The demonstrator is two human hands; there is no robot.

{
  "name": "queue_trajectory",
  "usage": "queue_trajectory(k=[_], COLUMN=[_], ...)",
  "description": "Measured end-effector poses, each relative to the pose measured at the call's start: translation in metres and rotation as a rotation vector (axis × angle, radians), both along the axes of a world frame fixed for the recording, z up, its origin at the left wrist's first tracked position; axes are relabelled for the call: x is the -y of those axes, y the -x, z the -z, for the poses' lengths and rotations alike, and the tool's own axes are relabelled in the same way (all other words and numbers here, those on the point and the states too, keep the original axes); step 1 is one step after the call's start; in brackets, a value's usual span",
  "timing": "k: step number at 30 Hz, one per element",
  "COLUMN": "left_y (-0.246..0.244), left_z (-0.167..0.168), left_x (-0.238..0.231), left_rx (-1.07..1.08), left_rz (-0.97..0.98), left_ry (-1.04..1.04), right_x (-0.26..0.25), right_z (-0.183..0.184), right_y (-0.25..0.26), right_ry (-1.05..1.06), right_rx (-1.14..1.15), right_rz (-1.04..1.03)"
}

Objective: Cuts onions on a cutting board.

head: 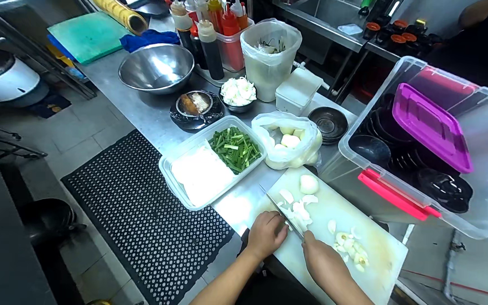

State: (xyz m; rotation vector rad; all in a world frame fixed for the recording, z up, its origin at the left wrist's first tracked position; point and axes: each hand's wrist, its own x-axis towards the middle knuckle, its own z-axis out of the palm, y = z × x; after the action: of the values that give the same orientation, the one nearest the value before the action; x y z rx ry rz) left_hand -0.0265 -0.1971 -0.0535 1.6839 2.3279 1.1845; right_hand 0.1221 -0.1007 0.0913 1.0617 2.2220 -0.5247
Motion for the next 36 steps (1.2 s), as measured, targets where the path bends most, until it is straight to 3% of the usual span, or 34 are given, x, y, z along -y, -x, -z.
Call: queue_trajectory(k=[14,29,36], left_y=[-0.001,-0.001,-0.001], left_z=[0.002,0.002,0.000], left_x=[0.000,0.000,-0.003], left_rx=[-0.012,-0.015,-0.063], left_rz=[-0.014,-0.017,-0.012], left_ry=[-0.050,-0.037,0.017], right_x=[0.006,0.002,-0.010], right_z=[-0.001,0.026,-0.004], right_y=[-0.004,0.027,0.017], right_ry=[-0.012,0.026,0.047], right_rx=[0.042,0.030,0.004], right_rz=[0.007,0.047,0.079])
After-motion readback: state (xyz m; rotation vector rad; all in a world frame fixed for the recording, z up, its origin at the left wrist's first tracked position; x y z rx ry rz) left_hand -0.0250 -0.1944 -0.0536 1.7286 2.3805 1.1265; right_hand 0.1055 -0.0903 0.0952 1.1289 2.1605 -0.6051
